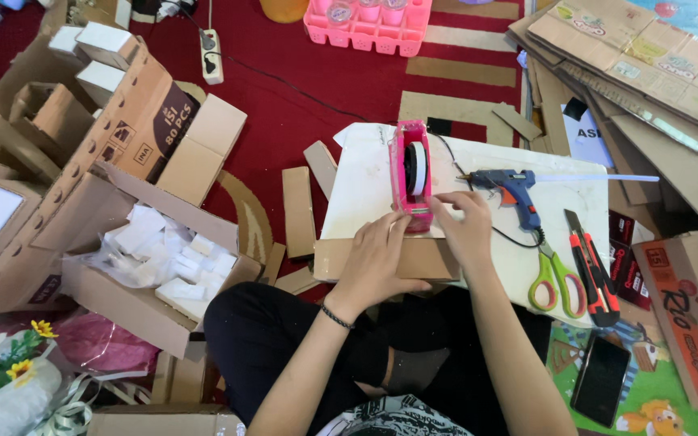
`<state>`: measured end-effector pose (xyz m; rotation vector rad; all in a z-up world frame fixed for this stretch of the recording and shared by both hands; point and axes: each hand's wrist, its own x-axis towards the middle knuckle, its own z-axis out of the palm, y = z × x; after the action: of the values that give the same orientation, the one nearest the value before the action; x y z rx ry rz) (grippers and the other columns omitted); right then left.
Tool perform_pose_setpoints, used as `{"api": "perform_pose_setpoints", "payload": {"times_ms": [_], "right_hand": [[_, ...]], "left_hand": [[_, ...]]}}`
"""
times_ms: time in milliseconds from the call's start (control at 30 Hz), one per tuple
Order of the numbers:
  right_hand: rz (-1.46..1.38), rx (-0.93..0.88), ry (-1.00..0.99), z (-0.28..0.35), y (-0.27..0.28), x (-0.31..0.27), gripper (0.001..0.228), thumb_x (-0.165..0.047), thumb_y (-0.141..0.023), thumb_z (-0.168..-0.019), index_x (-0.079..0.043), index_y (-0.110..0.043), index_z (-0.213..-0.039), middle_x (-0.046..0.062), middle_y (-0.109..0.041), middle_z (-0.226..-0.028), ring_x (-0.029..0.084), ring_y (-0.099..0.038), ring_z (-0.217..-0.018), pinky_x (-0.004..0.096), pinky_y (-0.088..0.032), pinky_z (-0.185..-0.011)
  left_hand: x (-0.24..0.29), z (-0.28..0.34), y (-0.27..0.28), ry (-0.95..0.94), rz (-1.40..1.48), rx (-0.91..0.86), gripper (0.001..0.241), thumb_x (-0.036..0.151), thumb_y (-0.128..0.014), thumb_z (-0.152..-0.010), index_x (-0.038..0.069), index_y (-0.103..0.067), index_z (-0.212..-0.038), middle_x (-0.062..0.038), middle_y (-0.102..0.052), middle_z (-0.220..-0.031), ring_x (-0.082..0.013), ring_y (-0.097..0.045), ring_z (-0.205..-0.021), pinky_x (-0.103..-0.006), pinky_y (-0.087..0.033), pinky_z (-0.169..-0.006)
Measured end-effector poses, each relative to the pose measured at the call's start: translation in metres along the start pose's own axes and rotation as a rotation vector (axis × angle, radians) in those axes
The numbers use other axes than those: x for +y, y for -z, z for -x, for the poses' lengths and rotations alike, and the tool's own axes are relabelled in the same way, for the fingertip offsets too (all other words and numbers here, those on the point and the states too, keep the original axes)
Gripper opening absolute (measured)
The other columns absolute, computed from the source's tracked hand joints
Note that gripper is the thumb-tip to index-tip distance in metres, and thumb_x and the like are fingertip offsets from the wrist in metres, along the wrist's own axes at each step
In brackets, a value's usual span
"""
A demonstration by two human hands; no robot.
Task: The person constructs a small cardboard box by folding cardboard pieces and securing them using a glue gun and tape.
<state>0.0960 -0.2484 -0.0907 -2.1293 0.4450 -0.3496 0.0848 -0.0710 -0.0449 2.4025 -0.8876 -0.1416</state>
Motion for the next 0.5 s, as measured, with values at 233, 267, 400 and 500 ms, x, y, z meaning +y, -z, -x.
{"api": "perform_pose_setpoints", "payload": {"times_ms": [233,267,400,500], "right_hand": [[0.047,-0.137,-0.114,-0.021,-0.020,0.011,0.026,-0.044,-0.071,-0.077,-0.019,-0.072,-0.085,0.004,-0.061,-0.095,0.021,-0.061,-0.088,0.033,-0.047,-0.079],[0.049,-0.137,-0.113,-0.024,-0.027,0.019,0.026,-0.044,-0.071,-0.077,-0.019,-0.072,-0.085,0.004,-0.061,-0.095,0.021,-0.061,-0.088,0.033,-0.047,-0.079],[0.029,-0.126,-0.066,-0.036,-0.041,0.043,0.025,-0.039,-0.066,-0.080,-0.014,-0.071,-0.081,0.008,-0.063,-0.083,0.025,-0.062,-0.082,0.037,-0.047,-0.074],[-0.016,-0.104,-0.094,-0.034,-0.031,0.029,0.028,-0.038,-0.065,-0.079,-0.010,-0.070,-0.079,0.012,-0.063,-0.079,0.029,-0.062,-0.083,0.040,-0.046,-0.075]], "left_hand": [[-0.043,-0.041,-0.044,0.105,0.001,0.124,0.043,0.039,-0.057,-0.088,0.013,-0.050,-0.122,-0.006,-0.053,-0.111,-0.0245,-0.058,-0.106,-0.0476,-0.043,-0.091],[-0.045,-0.044,-0.043,0.104,0.003,0.125,0.043,0.039,-0.057,-0.088,0.013,-0.050,-0.122,-0.006,-0.053,-0.111,-0.0245,-0.058,-0.106,-0.0476,-0.043,-0.091],[-0.050,-0.062,-0.046,0.094,-0.078,0.181,0.014,0.035,-0.061,-0.082,0.025,-0.059,-0.091,0.006,-0.058,-0.084,-0.0207,-0.064,-0.084,-0.0384,-0.049,-0.075],[-0.040,-0.062,-0.044,0.119,-0.055,0.186,0.013,0.035,-0.064,-0.080,0.026,-0.059,-0.088,0.006,-0.059,-0.078,-0.0214,-0.066,-0.078,-0.0380,-0.051,-0.070]]}}
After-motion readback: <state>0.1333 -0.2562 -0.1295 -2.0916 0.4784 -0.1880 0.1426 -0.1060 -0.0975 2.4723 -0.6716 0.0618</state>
